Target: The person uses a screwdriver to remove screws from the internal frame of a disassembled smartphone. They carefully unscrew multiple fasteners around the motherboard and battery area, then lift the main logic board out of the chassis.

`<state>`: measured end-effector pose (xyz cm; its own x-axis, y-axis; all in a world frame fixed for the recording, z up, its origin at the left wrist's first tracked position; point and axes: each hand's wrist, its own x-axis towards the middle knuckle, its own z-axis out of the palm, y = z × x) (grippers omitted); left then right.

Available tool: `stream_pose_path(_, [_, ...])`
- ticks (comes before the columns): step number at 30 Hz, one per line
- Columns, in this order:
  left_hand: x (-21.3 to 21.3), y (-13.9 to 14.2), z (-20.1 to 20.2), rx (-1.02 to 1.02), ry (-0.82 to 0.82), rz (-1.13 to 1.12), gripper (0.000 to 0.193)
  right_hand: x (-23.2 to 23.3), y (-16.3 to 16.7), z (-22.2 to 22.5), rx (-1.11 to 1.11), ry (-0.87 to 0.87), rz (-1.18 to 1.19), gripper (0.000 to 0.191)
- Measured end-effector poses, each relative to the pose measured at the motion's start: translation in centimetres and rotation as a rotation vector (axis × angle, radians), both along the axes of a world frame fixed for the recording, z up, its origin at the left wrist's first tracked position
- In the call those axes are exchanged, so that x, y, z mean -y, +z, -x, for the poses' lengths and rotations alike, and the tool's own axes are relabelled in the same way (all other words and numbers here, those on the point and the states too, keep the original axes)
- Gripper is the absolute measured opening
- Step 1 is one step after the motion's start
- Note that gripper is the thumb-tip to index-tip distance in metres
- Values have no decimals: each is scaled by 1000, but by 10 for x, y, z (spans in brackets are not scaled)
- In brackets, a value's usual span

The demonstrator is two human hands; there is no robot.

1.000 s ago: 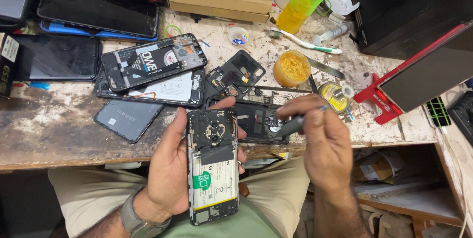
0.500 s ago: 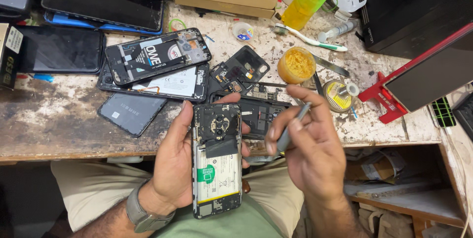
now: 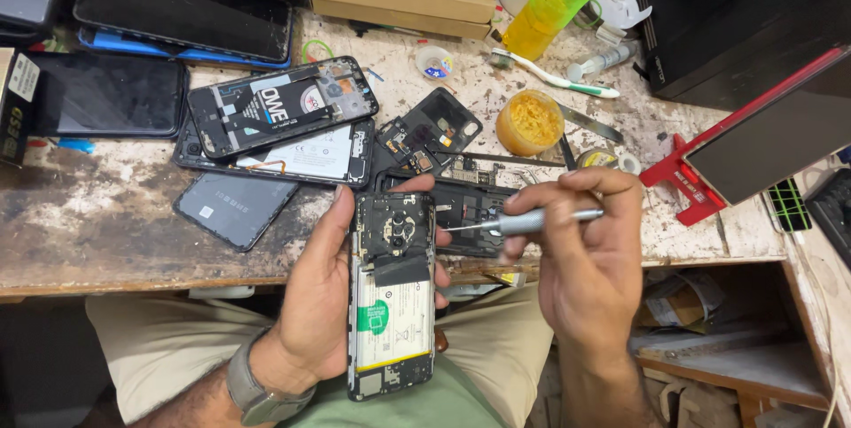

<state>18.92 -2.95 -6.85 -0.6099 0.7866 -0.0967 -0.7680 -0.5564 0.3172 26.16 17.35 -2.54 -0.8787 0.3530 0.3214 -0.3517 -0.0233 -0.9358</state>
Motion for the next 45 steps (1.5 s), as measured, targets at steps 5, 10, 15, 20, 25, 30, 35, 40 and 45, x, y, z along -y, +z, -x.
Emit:
stream_pose_path(5, [0, -1, 1, 43, -43, -106, 72, 21, -4, -20, 45, 7, -252, 46])
stream_pose_path(10, [-2, -2, 2, 53, -22, -53, 72, 24, -9, -26, -62, 17, -538, 46])
stream_pose_path(15, [-1, 1, 1, 44, -7, -55, 72, 25, -5, -21, -52, 32, -620, 42])
stream_pose_path(20, [-1, 3, 1, 23, -3, -45, 71, 30, 2, -15, -55, 19, -698, 38])
stream_pose_path(25, [-3, 3, -1, -15, 37, 50, 71, 38, 29, -12, -111, -101, -1131, 33])
stream_pose_path(30, [-4, 5, -2, -16, 34, 66, 71, 41, 67, -3, 6, 14, -1296, 28])
stream_pose_path(35, [-3, 7, -1, -46, 36, 46, 72, 36, 80, 3, 99, 8, -1263, 54])
stream_pose_path(40, [-3, 10, 2, -79, 68, 49, 72, 34, 73, 3, -57, 4, -1273, 42])
stream_pose_path(45, [-4, 10, 5, -63, 81, 29, 70, 32, 70, 5, -17, 2, -1279, 33])
